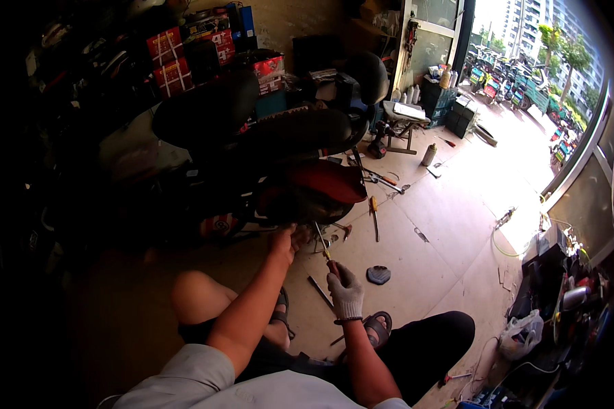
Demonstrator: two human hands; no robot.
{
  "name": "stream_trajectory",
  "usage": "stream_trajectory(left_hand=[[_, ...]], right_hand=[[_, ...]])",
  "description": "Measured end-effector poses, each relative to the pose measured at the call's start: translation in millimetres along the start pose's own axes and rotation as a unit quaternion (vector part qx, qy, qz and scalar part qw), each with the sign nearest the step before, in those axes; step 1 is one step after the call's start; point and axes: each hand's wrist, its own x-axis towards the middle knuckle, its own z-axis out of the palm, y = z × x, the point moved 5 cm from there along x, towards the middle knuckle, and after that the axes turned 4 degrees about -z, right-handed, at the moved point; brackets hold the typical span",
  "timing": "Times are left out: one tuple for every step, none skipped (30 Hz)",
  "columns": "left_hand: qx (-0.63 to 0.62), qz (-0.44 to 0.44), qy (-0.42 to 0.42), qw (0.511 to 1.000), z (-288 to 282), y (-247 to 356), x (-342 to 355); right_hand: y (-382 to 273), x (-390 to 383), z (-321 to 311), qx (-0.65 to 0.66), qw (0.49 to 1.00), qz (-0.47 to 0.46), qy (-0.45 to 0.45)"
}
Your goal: The person works on the rear section of a motorcycle, using a T-handle wrench and a screwdriver to tighten or loosen components near the rear wheel and tail light.
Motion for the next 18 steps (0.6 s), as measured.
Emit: stream_trajectory(left_hand=[[-0.02, -0.007, -0.038, 0.999, -10.3, 1.3, 4.9], [-0.039, -0.015, -0.076, 0.996, -20.6, 2.9, 9.6], [-0.059, -0.033, -0.121, 0.99, -13.1, -2.3, 5.9], [-0.07, -0.046, -0.132, 0.988, -9.5, -7.6, 1.8], [-0.081, -0.058, -0.143, 0.985, -7.0, -13.0, -3.0], [-0.09, -0.069, -0.154, 0.982, -4.2, -16.5, -8.2], [-0.096, -0.077, -0.155, 0.98, -1.9, -18.6, -10.1], [-0.101, -0.085, -0.157, 0.979, 0.9, -19.8, -12.2], [-0.104, -0.089, -0.156, 0.978, -1.4, -18.7, -12.3], [-0.099, -0.091, -0.164, 0.977, -2.5, -17.1, -12.3], [-0.094, -0.093, -0.172, 0.976, -3.2, -14.9, -12.0], [-0.091, -0.097, -0.181, 0.975, -4.2, -14.9, -11.9], [-0.089, -0.097, -0.186, 0.974, -5.6, -14.8, -11.8], [-0.086, -0.097, -0.191, 0.973, -7.2, -14.6, -11.6], [-0.082, -0.099, -0.197, 0.972, -5.0, -15.0, -13.3], [-0.082, -0.106, -0.196, 0.971, -4.3, -15.4, -14.9], [-0.082, -0.112, -0.195, 0.971, -4.5, -15.7, -16.5], [-0.082, -0.118, -0.194, 0.97, -4.6, -14.8, -17.0]], right_hand=[[-7.7, -5.1, 7.0, -0.004, 1.0, -0.018, -0.014], [-14.8, -12.0, 14.8, -0.009, 0.999, -0.035, -0.028], [-19.2, -17.3, 12.8, -0.021, 0.998, -0.05, -0.033], [-23.0, -21.2, 11.1, -0.027, 0.998, -0.047, -0.037], [-18.5, -21.9, 9.7, -0.018, 0.998, -0.044, -0.038], [-14.8, -24.5, 8.4, -0.008, 0.998, -0.04, -0.039], [-11.4, -26.6, 6.4, 0.002, 0.999, -0.037, -0.04], [-8.4, -27.0, 2.9, -0.007, 0.999, -0.034, -0.039], [-9.8, -27.1, 2.9, -0.013, 0.999, -0.031, -0.041], [-11.3, -27.1, 2.9, -0.019, 0.998, -0.029, -0.043], [-13.4, -27.6, 2.8, -0.024, 0.998, -0.031, -0.044], [-15.3, -28.7, 2.1, -0.032, 0.998, -0.033, -0.044], [-16.3, -29.7, 1.7, -0.039, 0.998, -0.035, -0.044], [-15.8, -30.5, 2.1, -0.033, 0.998, -0.033, -0.046], [-15.4, -31.3, 0.2, -0.026, 0.998, -0.031, -0.045], [-14.7, -32.1, -1.4, -0.02, 0.998, -0.029, -0.045], [-13.3, -32.4, -2.9, -0.015, 0.999, -0.022, -0.047], [-12.6, -31.7, -3.7, -0.008, 0.999, -0.015, -0.05]])
